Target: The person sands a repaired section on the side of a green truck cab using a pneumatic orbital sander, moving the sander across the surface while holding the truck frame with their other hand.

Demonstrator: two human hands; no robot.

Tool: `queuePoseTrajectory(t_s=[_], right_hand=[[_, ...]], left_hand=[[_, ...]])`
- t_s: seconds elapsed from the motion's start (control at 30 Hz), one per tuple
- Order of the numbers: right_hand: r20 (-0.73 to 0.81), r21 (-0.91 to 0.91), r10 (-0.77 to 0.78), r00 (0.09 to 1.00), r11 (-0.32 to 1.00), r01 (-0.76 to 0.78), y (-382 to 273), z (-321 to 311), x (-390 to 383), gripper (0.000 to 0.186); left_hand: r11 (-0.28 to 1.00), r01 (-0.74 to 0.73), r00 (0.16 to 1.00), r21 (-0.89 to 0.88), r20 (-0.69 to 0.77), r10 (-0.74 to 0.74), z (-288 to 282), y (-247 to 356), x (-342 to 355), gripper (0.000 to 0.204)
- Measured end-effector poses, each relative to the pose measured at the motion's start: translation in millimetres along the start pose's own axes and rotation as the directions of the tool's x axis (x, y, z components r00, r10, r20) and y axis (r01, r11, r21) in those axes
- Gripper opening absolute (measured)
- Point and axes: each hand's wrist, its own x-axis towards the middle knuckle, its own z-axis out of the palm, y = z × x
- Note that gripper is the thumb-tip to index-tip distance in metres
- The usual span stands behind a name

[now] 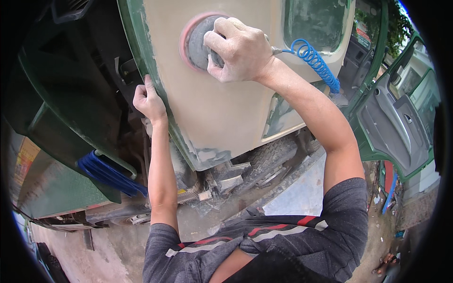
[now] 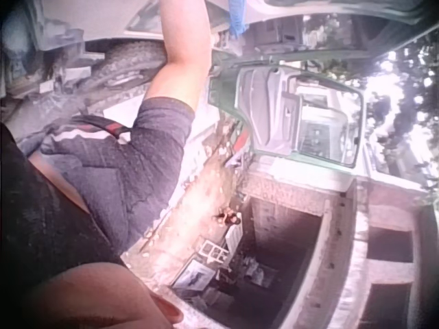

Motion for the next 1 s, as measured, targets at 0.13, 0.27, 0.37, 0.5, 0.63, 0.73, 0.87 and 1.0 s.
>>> queuePoseTrajectory(t_s=[0.13, 0.27, 0.37, 0.5, 0.63, 0.73, 0.87, 1.0], right_hand=[[-0.168, -0.175, 0.368, 0.915, 0.902, -0.395, 74, -40, 57, 0.014], [-0.197, -0.209, 0.463, 0.864, 0.841, -0.499, 76, -49, 71, 0.018], [-0.067, -0.113, 0.21, 0.975, 0.97, -0.216, -10, 10, 24, 0.02], [-0.006, -0.002, 0.03, 1.0, 1.0, -0.03, -37, 13, -3, 0.02], [-0.131, -0.041, 0.278, 0.952, 0.958, -0.285, 1, 3, 51, 0.014], [-0.215, -0.063, 0.455, 0.864, 0.877, -0.477, 19, -10, 77, 0.02], [-0.172, -0.014, 0.24, 0.956, 0.969, -0.246, -39, 17, 36, 0.016], [-0.075, -0.052, 0.211, 0.974, 0.975, -0.216, -73, 35, -12, 0.022]], left_hand=[[1.0, -0.006, 1.0, -0.023, 0.022, 0.006, 25, 13, -11, 0.056], [0.999, -0.026, 0.999, -0.046, 0.02, 0.027, 34, 18, -16, 0.056], [0.998, -0.048, 0.998, 0.033, -0.026, 0.049, -2, 9, 1, 0.056], [0.999, -0.023, 1.0, 0.022, -0.01, 0.023, 3, 10, -2, 0.057], [0.998, -0.045, 0.999, 0.031, -0.022, 0.046, -7, 4, 3, 0.056], [0.998, -0.051, 0.998, 0.041, -0.02, 0.052, 0, 8, -1, 0.055], [0.999, -0.017, 1.0, 0.048, -0.023, 0.018, -3, 10, -1, 0.055], [0.999, -0.038, 0.999, 0.011, -0.01, 0.038, 5, 12, -2, 0.055]])
